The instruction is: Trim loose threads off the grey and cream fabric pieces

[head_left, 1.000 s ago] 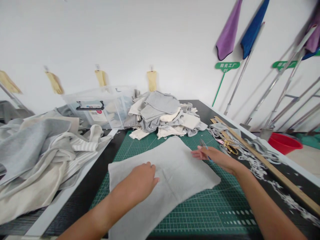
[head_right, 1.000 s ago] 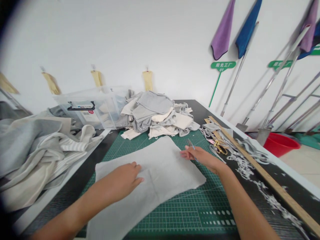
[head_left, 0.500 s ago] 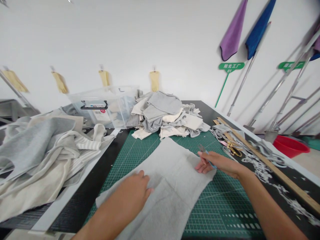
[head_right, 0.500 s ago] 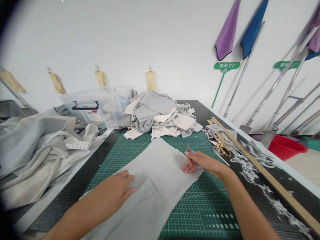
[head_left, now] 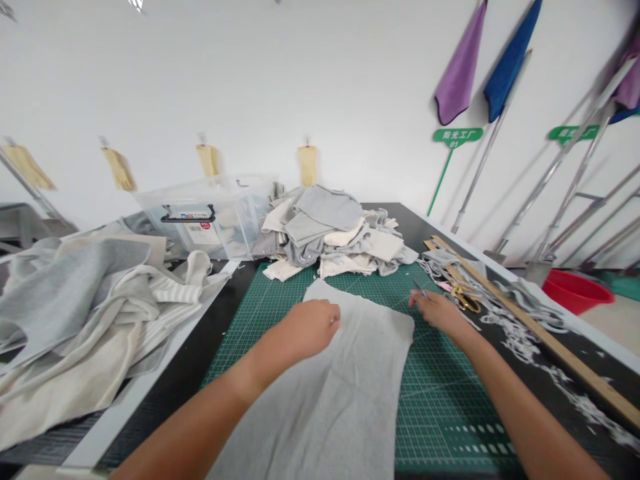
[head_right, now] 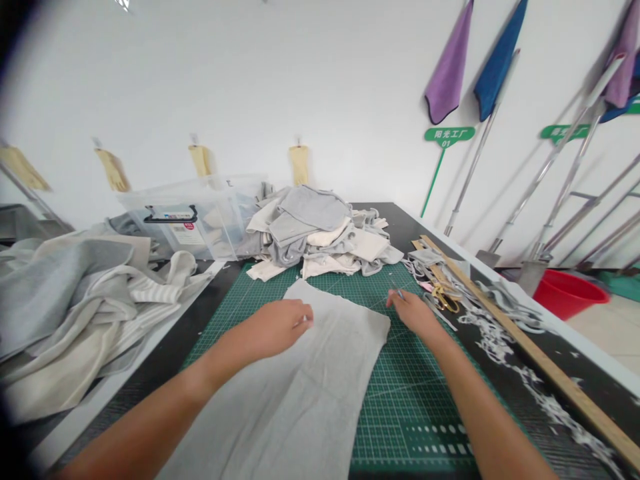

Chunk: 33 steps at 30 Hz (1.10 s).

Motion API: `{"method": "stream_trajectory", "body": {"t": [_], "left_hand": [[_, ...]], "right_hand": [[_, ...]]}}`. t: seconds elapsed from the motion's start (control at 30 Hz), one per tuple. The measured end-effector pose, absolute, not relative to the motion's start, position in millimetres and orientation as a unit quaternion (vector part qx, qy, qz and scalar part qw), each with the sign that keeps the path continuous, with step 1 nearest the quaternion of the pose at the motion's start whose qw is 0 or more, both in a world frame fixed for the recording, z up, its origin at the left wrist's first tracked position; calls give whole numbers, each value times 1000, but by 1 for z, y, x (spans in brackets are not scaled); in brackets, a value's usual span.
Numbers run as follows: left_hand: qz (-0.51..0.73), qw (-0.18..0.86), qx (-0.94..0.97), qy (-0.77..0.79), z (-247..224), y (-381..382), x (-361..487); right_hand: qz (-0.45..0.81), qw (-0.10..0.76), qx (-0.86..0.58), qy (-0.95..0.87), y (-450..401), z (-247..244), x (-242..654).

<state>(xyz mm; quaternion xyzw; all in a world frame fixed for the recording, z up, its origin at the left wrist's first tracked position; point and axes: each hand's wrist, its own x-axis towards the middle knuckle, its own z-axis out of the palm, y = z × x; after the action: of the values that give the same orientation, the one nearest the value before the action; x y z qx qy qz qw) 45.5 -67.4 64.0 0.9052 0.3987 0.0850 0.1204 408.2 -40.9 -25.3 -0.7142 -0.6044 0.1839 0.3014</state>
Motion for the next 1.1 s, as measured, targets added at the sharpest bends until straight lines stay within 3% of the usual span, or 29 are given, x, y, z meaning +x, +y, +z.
{"method": "stream_trajectory", "body": {"t": [0.1,0.3,0.47,0.7,1.1], "left_hand": [[134,129,918,350,51,-33,89],[147,142,935,290,17,6,167],[120,150,935,298,-1,12,188],[186,144,913,333,-10,18,179],[255,245,869,345,-32,21,190]], "right_hand": [[206,237,-725,-613,-46,-18,405],[322,207,-718,-581,-60,-6,403],[350,216,-712,-569,-64,-4,402],[315,253,-731,-550,-54,-14,397],[262,325,-666,-619,-40,-36,400]]}}
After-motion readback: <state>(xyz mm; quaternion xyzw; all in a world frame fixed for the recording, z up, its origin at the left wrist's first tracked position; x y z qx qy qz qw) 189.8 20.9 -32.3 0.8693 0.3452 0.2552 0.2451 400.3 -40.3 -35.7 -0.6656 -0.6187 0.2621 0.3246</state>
